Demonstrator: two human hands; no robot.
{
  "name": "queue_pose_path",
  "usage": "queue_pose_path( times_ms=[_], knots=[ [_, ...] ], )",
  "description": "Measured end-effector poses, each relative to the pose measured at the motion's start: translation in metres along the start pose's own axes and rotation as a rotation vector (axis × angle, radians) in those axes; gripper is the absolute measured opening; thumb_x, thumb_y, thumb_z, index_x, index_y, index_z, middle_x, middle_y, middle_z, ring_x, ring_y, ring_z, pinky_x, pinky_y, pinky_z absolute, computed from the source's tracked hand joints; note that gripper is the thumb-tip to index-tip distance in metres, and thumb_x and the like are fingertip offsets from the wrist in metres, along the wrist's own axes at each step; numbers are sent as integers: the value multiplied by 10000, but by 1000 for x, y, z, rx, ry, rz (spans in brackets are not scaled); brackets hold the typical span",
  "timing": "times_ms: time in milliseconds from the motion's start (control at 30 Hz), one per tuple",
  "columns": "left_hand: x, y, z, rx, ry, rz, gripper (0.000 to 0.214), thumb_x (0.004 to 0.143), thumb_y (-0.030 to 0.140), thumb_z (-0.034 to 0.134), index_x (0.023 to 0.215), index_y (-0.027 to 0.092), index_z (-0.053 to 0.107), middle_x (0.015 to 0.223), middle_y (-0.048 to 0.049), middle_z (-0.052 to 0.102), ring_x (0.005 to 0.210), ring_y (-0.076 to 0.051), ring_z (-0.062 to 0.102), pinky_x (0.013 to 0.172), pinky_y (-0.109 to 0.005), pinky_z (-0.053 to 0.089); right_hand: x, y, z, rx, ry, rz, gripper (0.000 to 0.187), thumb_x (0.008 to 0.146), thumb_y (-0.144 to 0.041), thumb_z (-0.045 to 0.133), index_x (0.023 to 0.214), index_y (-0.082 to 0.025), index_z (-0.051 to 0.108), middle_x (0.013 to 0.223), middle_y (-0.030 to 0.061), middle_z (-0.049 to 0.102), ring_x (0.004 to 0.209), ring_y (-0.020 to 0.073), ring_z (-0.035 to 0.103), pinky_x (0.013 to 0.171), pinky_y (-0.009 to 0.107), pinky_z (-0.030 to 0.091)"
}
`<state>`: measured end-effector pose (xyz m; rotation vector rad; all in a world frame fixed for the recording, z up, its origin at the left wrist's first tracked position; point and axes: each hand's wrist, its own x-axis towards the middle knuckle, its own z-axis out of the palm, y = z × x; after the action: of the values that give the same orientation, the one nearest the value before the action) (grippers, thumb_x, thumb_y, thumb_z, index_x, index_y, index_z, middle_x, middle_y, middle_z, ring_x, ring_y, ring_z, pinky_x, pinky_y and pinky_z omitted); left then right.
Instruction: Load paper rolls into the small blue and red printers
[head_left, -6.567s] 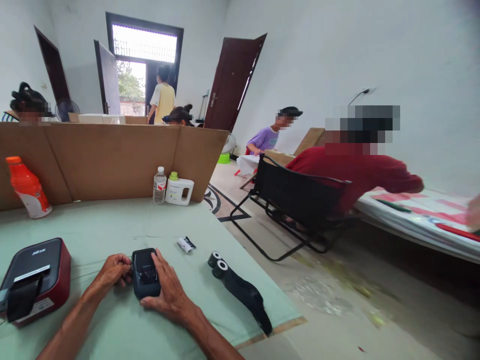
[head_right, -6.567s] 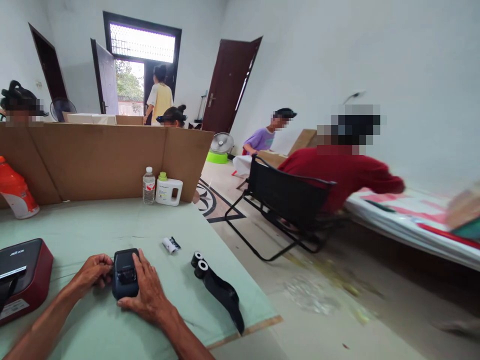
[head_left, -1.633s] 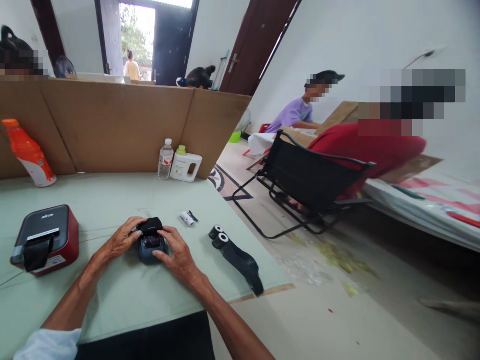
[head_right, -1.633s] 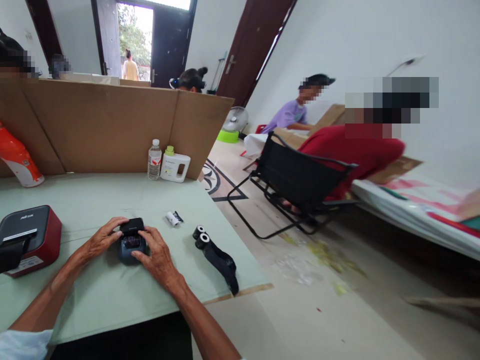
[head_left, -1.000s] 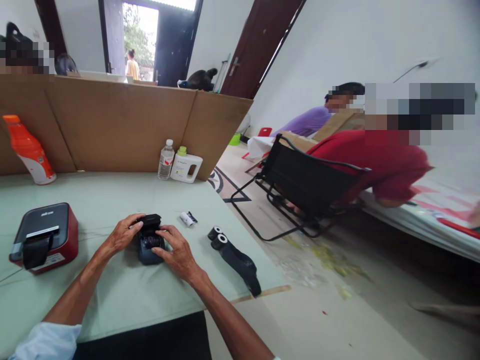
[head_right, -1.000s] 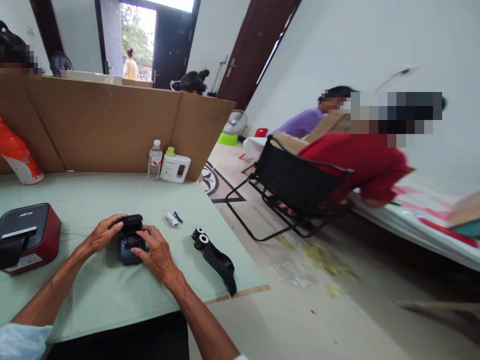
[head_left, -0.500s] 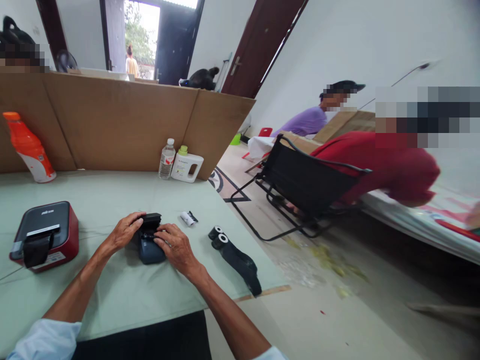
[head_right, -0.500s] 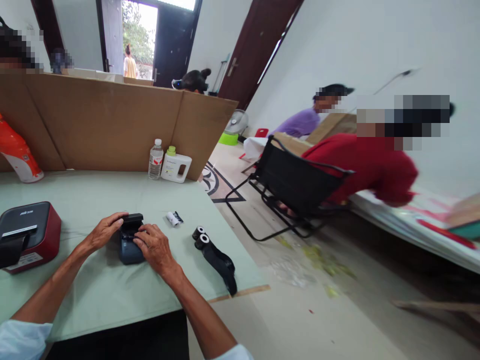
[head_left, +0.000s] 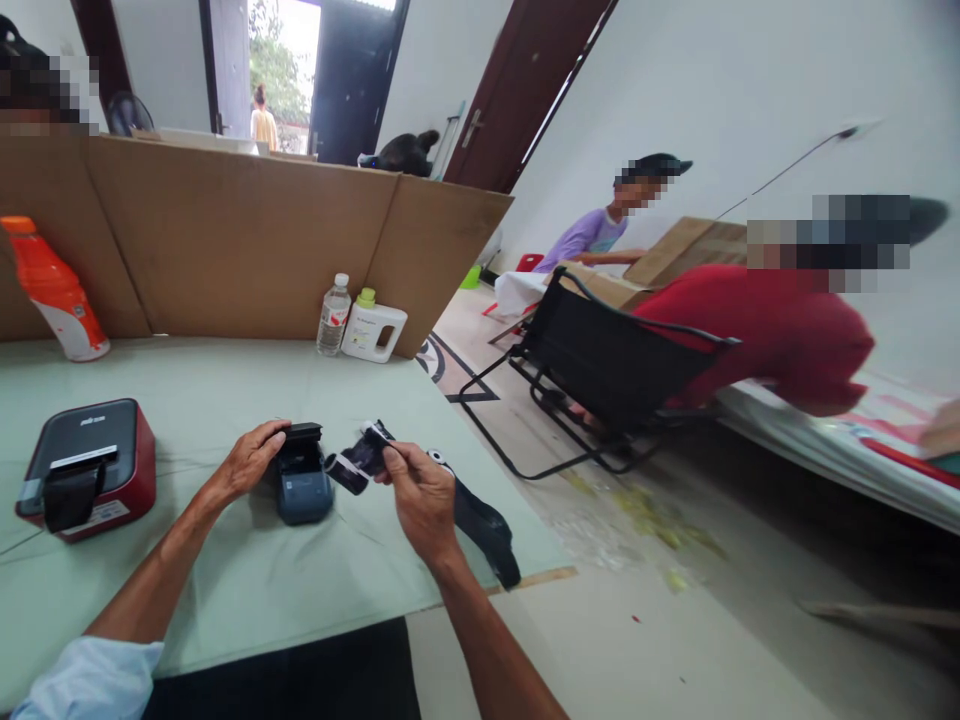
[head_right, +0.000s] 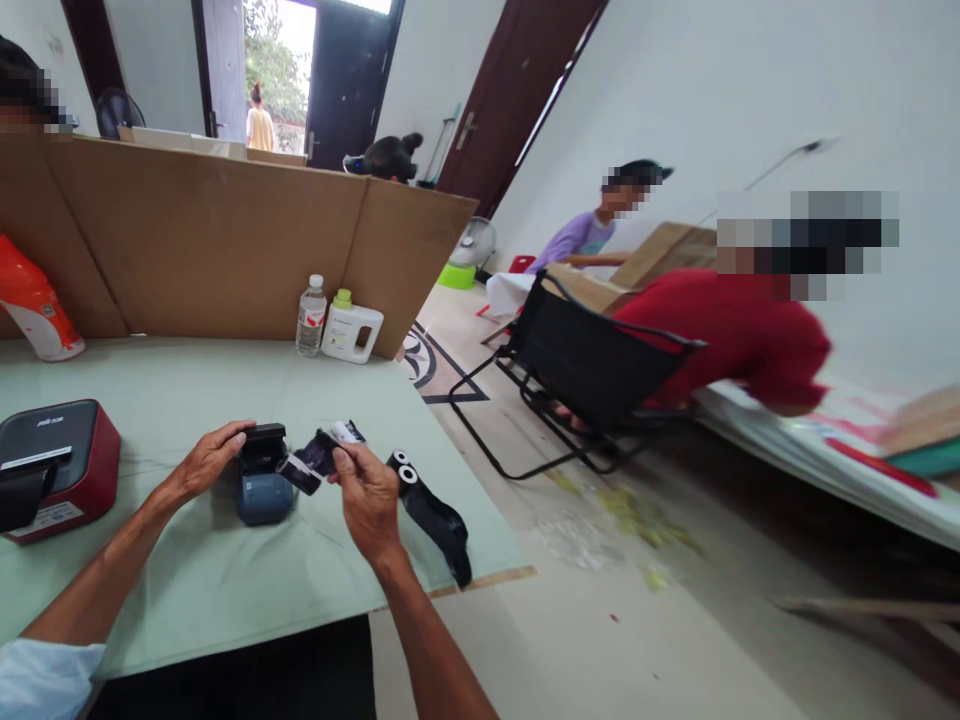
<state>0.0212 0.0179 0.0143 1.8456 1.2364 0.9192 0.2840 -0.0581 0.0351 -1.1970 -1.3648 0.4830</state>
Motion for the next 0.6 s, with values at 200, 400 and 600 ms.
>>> queue_pose_path(
  times_ms=[200,400,600],
  knots=[
    [1,-1,2,0,16,0,586,947,589,469,1303,184,698,1395,-111,683,1335,-307,595,1194,-458,400,-15,49,-48,-141,-195,256,487,934,-625,544,784,-187,694,537,1,598,497,182,584,494,282,471],
    [2,4,0,-4,10,-21,650,940,641,465,1324,165,687,1415,-117,669,1349,-313,582,1198,-448,394,-12,54,-42,-542,52,-151,348,998,-429,524,1123,-163,710,1076,176,732,1035,329,674,932,519,548],
    [3,9,-2,-5,20,-22,716,920,705,473,1321,151,684,1406,-132,672,1344,-323,584,1200,-455,390,-13,13,22,-351,-349,-520,214,1029,-257,552,1169,-195,701,1148,113,740,1107,267,649,993,443,541]
  ],
)
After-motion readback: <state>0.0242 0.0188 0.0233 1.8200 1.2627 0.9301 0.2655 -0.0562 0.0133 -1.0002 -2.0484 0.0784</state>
